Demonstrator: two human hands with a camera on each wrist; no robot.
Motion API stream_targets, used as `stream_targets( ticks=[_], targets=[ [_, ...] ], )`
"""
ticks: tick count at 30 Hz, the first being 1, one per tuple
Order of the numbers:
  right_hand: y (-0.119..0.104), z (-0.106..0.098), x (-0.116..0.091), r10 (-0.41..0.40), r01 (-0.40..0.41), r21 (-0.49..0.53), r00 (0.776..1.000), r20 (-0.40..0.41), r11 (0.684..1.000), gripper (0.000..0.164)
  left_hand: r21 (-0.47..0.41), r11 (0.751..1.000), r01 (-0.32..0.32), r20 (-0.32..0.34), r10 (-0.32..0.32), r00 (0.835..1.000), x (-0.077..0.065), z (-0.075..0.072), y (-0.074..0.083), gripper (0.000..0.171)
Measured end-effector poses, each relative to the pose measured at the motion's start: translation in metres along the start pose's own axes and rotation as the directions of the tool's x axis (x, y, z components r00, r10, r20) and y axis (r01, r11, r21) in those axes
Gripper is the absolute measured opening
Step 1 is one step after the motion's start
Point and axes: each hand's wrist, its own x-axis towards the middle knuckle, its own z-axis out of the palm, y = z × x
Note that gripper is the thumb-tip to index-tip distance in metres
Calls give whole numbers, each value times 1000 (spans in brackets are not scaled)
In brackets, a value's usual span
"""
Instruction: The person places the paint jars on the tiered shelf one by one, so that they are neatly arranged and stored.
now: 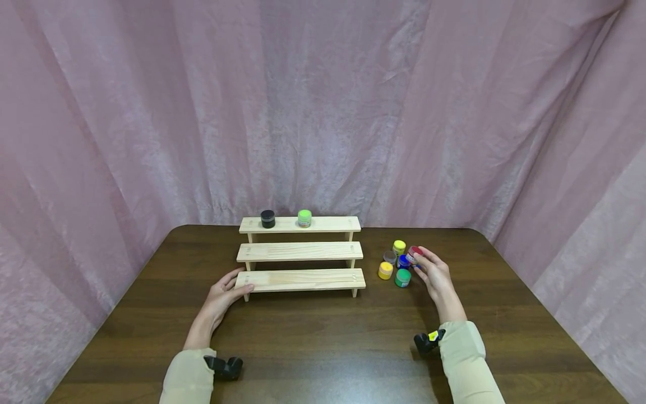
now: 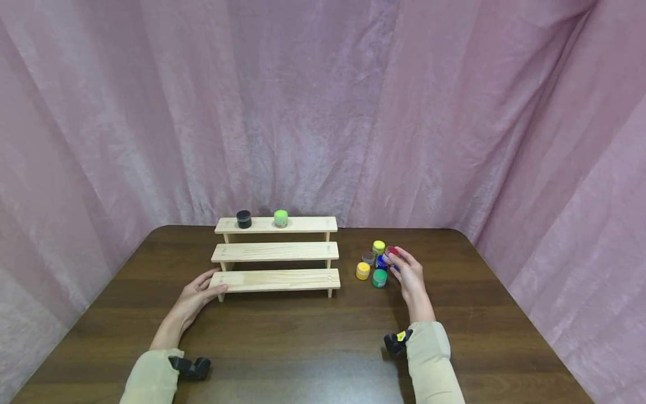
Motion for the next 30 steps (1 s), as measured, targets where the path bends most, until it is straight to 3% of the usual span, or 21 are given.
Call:
stream_targets(
  ticks=[19, 30],
  targets=[
    [-19, 27, 7, -65, 67, -52, 997, 49, 996, 59, -8, 1000, -20, 4, 20, 1000, 2, 1, 2, 78],
    [-16, 50, 13, -57, 63, -107, 997, 57, 992, 57, -8, 1000, -9, -5, 9, 1000, 1, 1, 1, 77]
  ],
)
